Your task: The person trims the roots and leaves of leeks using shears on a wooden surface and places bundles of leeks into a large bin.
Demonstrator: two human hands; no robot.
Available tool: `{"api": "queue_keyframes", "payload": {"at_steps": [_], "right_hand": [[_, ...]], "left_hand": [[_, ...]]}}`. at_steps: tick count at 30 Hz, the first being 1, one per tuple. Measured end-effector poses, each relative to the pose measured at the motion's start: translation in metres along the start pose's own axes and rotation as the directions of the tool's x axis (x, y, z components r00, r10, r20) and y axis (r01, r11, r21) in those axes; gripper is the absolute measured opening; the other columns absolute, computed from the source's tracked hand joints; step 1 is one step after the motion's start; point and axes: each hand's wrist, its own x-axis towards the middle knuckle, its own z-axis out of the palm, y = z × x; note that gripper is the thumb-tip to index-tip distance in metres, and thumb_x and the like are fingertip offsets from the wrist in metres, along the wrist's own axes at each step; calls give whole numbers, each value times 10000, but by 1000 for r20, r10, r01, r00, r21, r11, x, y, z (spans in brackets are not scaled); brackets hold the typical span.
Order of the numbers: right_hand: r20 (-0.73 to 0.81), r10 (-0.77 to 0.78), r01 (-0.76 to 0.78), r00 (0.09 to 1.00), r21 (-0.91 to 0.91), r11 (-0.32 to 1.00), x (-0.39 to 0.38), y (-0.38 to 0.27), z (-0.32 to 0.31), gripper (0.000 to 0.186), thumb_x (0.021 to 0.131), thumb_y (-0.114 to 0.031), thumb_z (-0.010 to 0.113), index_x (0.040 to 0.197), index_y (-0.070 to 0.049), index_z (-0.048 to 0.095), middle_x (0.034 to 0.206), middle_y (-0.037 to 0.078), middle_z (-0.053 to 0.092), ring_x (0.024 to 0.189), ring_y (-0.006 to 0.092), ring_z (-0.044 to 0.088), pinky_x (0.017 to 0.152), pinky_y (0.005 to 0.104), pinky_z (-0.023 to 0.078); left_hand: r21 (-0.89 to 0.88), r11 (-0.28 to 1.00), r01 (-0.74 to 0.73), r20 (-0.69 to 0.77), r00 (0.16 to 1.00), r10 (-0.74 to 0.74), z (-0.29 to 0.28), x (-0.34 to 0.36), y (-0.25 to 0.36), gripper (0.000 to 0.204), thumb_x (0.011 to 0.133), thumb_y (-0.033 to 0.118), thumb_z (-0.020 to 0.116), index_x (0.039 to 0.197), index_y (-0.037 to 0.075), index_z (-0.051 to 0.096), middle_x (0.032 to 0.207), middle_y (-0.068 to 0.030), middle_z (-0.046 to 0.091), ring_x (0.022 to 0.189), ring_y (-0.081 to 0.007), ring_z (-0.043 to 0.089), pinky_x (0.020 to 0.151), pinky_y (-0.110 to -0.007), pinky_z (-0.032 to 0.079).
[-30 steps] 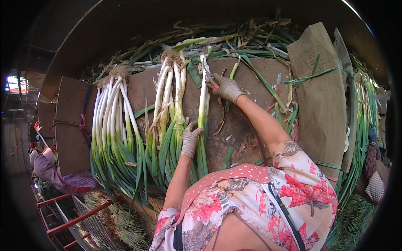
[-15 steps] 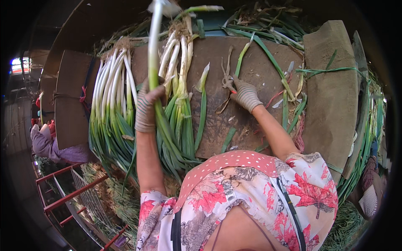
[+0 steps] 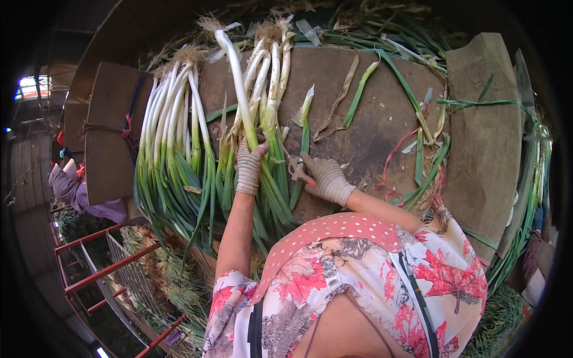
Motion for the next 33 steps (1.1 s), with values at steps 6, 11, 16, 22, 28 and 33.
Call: {"api": "queue_keyframes", "payload": {"at_steps": [6,11,16,22,28,33], "right_hand": [[-119,57,-56,991,12,998,69,5,-25,769,781,-311,722,1416,-32,389,1078,199,678,986,374,669,866,470,518],[-212,124,-128,969,-4,992,160,28,-70,594,816,-326,685,1280,-31,460,1017,196,704,976,370,690,823,466,546],[-229,185,-176,956,61,983,250,53,-113,495,830,-324,655,1213,-28,549,1040,200,716,972,352,696,808,465,546],[-230,137,-102,964,157,982,206,56,-115,564,799,-319,710,1258,-50,524,1093,199,699,1021,360,676,852,453,533],[-82,3,20,997,276,961,22,35,-50,845,752,-295,730,1486,-82,370,1180,223,659,1040,390,656,877,463,523],[-238,123,-48,963,297,954,-44,42,-30,877,738,-278,730,1510,-94,357,1178,236,649,1037,411,638,887,479,508]], "left_hand": [[154,986,55,-3,998,-55,4,10,9,380,827,147,674,1185,31,614,1000,-63,643,877,-184,588,836,-331,491],[455,890,5,-27,1000,8,14,7,22,493,831,173,694,1278,-5,589,1069,-122,658,922,-233,612,856,-360,505],[685,728,-31,-44,995,85,30,19,29,437,804,209,713,1166,-7,598,1028,-233,666,933,-393,636,871,-446,503],[916,396,68,-98,994,57,46,39,18,615,767,319,742,1234,-37,560,1077,-293,668,1008,-442,640,892,-499,504],[588,807,61,-19,998,-62,38,35,35,611,750,160,760,1268,-32,499,1014,-203,683,863,-328,675,811,-404,553],[197,965,176,69,979,-192,44,11,56,722,744,73,769,1384,-47,458,1060,-162,662,838,-209,665,725,-326,569]]}}
